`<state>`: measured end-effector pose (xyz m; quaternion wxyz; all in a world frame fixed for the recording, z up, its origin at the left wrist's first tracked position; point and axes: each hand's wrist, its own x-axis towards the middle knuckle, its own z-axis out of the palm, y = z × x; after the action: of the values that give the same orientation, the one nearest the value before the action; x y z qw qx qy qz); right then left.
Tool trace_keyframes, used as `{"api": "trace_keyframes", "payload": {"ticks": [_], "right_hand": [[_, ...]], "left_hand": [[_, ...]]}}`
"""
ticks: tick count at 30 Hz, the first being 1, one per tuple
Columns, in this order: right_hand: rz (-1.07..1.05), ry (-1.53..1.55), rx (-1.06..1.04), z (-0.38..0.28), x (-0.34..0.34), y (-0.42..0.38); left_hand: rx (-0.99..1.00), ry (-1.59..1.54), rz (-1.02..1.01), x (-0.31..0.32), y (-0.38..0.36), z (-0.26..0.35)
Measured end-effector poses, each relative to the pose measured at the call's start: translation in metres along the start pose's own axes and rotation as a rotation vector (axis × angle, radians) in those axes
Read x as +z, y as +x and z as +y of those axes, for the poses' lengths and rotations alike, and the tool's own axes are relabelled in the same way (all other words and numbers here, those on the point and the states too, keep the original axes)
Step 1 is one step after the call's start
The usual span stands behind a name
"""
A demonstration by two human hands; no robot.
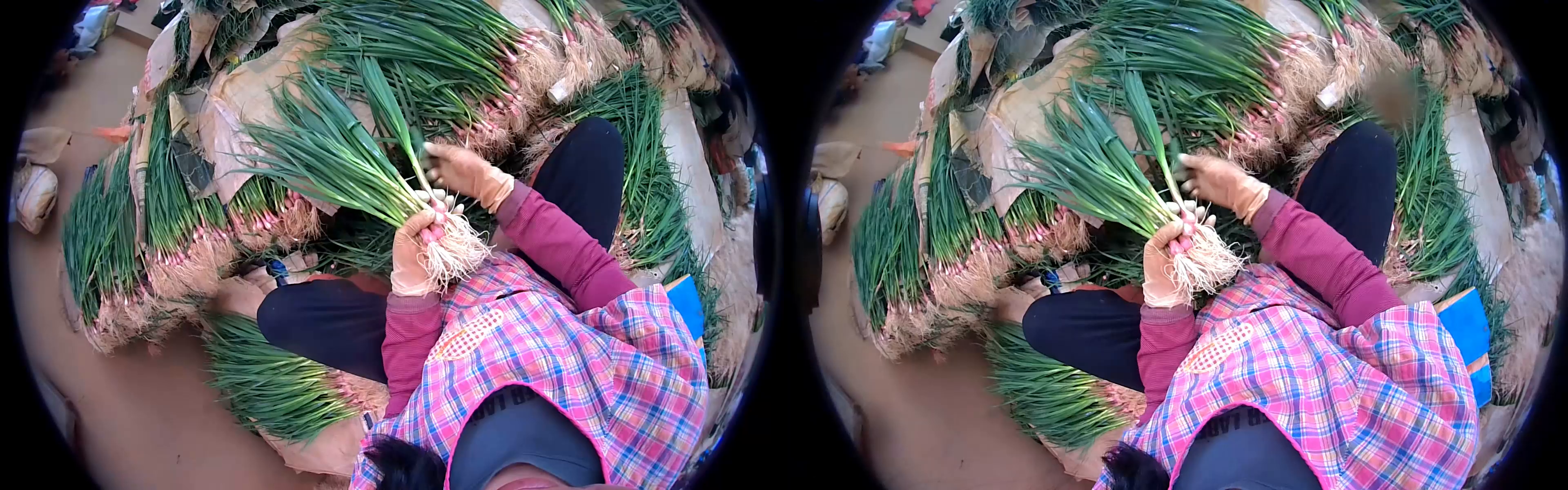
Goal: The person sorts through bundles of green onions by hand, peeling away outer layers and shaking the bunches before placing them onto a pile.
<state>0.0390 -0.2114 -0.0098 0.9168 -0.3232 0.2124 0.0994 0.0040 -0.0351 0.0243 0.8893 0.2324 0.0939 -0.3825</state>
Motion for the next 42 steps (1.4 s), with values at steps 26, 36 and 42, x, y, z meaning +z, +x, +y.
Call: {"api": "trace_keyframes", "payload": {"ticks": [26, 36, 42], "right_hand": [[-0.165, -0.139, -0.223, 0.006, 0.042, -0.004], [-0.533, -0.354, -0.109, 0.050, 0.058, -0.025], [-0.139, -1.296, -0.503, 0.054, 0.007, -0.005]], "left_hand": [[-0.064, -0.351, -0.172, 0.002, -0.011, 0.020], [0.024, -0.564, -0.322, 0.009, -0.026, 0.044], [0.035, -0.578, -0.445, 0.001, -0.040, 0.055]]}}
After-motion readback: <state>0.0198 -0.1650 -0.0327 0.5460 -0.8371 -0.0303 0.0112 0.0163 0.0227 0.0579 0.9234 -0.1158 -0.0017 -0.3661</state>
